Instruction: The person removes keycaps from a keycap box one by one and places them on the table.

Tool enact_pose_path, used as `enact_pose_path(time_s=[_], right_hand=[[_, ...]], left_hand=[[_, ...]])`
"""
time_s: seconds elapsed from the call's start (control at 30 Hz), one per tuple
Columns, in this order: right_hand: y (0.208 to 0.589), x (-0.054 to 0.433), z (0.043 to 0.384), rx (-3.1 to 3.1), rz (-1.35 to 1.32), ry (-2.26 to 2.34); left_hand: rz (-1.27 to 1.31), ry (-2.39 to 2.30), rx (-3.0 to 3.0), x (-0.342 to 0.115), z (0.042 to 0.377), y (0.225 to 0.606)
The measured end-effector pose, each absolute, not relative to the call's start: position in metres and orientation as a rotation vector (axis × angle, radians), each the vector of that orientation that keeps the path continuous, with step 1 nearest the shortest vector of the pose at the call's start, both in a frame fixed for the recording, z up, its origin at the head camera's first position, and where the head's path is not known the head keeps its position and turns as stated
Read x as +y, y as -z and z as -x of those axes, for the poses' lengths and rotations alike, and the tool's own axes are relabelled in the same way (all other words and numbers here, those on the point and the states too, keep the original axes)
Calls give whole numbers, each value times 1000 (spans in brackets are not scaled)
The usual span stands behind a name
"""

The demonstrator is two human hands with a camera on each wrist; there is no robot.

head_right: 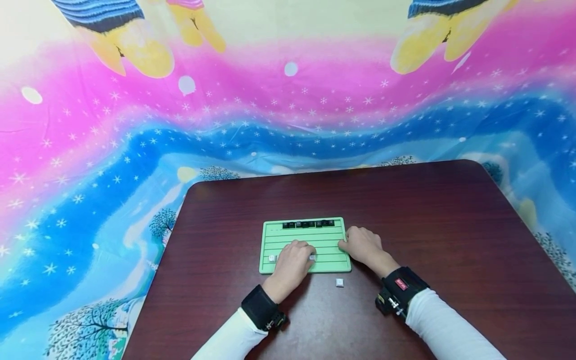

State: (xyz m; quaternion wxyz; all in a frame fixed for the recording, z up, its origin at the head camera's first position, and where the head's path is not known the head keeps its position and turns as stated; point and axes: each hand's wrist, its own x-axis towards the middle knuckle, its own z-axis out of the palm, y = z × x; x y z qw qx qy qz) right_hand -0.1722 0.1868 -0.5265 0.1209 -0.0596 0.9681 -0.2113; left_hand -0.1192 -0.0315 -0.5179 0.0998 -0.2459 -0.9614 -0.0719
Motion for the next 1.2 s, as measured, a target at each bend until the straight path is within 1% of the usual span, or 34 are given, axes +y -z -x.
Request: enact_pose_path(time_s=[1.2], right_hand=[[526,187,173,2817,180,610]], left_hand=[[802,264,-2808,-36,106,512]])
